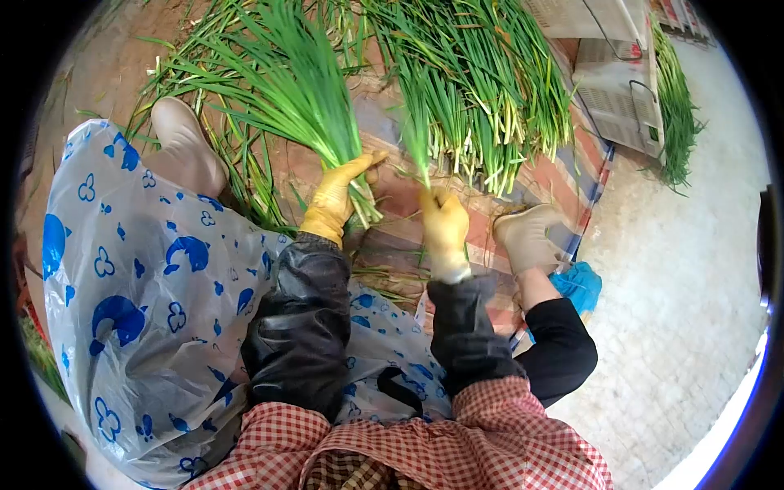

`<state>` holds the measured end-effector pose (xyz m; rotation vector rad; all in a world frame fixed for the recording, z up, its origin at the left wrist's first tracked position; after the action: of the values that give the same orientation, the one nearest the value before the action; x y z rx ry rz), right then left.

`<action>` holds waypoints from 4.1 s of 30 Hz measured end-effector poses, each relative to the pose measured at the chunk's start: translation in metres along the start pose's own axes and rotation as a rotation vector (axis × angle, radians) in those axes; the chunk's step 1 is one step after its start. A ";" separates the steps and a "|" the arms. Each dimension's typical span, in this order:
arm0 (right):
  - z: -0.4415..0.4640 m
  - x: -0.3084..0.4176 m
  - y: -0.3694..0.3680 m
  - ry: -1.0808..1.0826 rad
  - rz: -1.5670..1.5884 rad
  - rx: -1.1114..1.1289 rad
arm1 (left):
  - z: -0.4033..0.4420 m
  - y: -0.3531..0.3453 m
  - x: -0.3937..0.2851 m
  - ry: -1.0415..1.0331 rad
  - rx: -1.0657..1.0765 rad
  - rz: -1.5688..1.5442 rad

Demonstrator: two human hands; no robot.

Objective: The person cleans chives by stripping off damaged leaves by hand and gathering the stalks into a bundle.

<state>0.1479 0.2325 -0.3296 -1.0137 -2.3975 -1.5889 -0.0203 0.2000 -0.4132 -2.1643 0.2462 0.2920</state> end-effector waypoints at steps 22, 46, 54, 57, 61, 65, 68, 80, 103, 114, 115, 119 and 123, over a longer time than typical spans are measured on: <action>-0.052 0.019 -0.014 0.498 -0.120 0.211 | -0.015 -0.062 -0.060 -0.062 0.072 -0.040; 0.021 0.055 0.003 0.505 -0.323 -0.123 | 0.004 0.033 -0.012 -0.015 -0.043 -0.096; -0.021 0.064 -0.054 0.520 -0.627 -0.114 | -0.021 0.009 -0.004 0.059 -0.035 -0.060; -0.036 0.075 -0.066 0.639 -0.704 -0.099 | -0.017 0.014 -0.001 0.036 -0.034 -0.012; -0.018 0.079 -0.042 0.399 -0.538 0.152 | -0.022 0.013 -0.009 0.072 -0.051 -0.009; 0.013 0.101 -0.025 0.305 -0.435 0.093 | -0.023 0.013 -0.010 0.025 -0.113 0.061; 0.018 0.100 -0.065 0.224 -0.317 0.524 | -0.024 0.015 -0.010 0.044 -0.023 -0.022; 0.166 0.059 0.047 -0.281 0.908 0.184 | -0.028 0.023 -0.011 -0.040 0.038 -0.037; 0.127 -0.019 0.029 -0.079 -0.845 -0.096 | -0.013 0.025 -0.034 -0.238 -0.024 -0.237; 0.040 0.051 0.001 0.365 -0.600 0.016 | -0.025 0.031 -0.013 -0.098 0.020 -0.203; 0.028 0.054 -0.001 0.284 -0.564 0.040 | -0.024 0.034 -0.011 -0.108 0.030 -0.182; -0.004 0.044 -0.033 0.232 -0.537 0.026 | -0.025 0.043 -0.004 -0.044 -0.009 -0.181; -0.022 0.052 -0.047 0.310 -0.434 -0.075 | -0.027 0.026 -0.005 -0.012 -0.051 -0.203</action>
<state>0.0752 0.2269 -0.3345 -0.2256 -2.4563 -1.8121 -0.0293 0.1630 -0.4170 -2.2159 0.0110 0.1972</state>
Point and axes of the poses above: each hand's wrist, its own z-axis towards the middle knuckle, its own y-axis out of the back of the hand, x = y × z, the point moved 4 cm from there along z, towards the middle knuckle, and after that the axes turned 14 degrees about -y, right-handed, at the moved point
